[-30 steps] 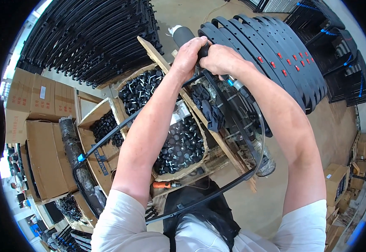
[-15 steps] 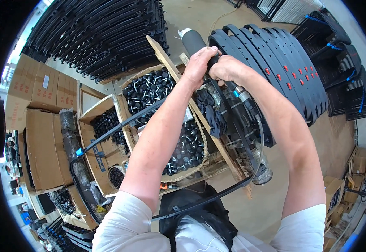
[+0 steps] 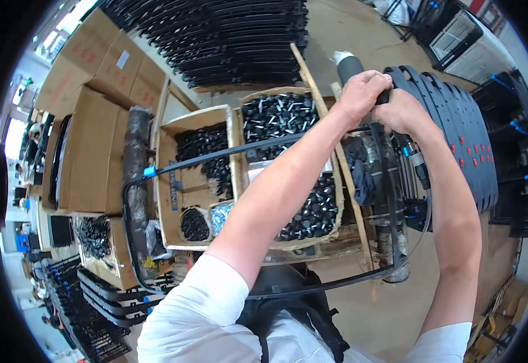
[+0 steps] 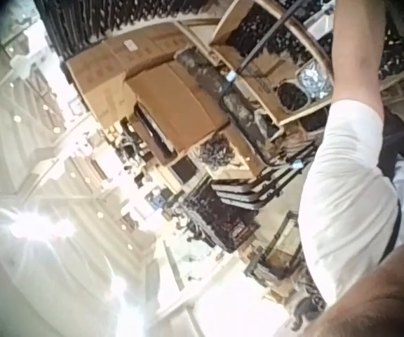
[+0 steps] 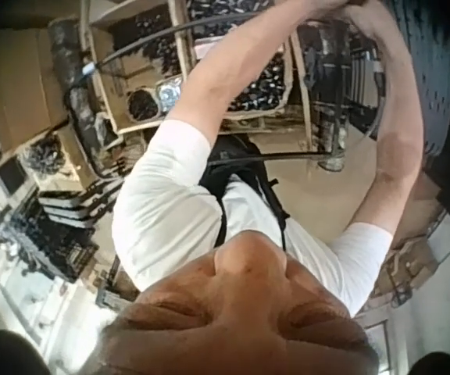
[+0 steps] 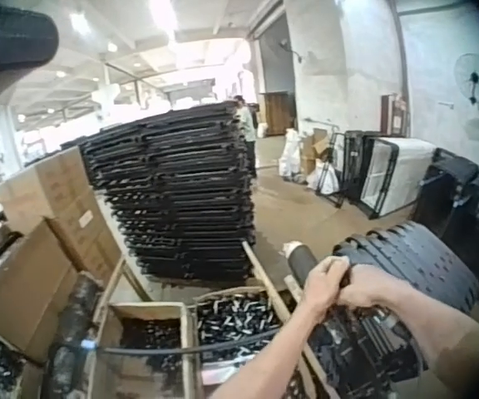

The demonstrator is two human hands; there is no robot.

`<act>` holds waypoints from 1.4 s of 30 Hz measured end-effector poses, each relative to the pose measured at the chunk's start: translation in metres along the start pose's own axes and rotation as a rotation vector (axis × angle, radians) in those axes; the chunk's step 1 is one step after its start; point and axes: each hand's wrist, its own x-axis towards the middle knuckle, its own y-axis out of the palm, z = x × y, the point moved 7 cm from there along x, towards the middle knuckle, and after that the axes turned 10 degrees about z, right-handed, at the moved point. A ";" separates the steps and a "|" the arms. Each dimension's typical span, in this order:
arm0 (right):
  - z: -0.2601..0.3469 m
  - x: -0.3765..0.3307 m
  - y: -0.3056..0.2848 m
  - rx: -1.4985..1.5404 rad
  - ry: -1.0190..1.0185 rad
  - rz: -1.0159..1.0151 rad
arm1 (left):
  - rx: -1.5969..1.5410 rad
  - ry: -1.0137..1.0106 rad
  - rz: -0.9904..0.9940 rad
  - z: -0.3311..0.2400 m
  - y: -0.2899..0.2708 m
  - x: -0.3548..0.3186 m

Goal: Assembling electronic appliance components using a power screwdriver and wire cutters before moving them to storage.

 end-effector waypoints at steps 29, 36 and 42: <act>0.260 -0.015 0.221 -0.250 -0.076 0.274 | -0.064 -0.027 -0.218 -0.076 -0.260 -0.236; 0.254 -0.008 0.231 -0.075 -0.094 0.363 | -0.042 0.046 -0.229 -0.076 -0.255 -0.235; 0.261 0.003 0.233 0.090 -0.132 0.351 | -0.097 -0.011 -0.255 -0.078 -0.263 -0.240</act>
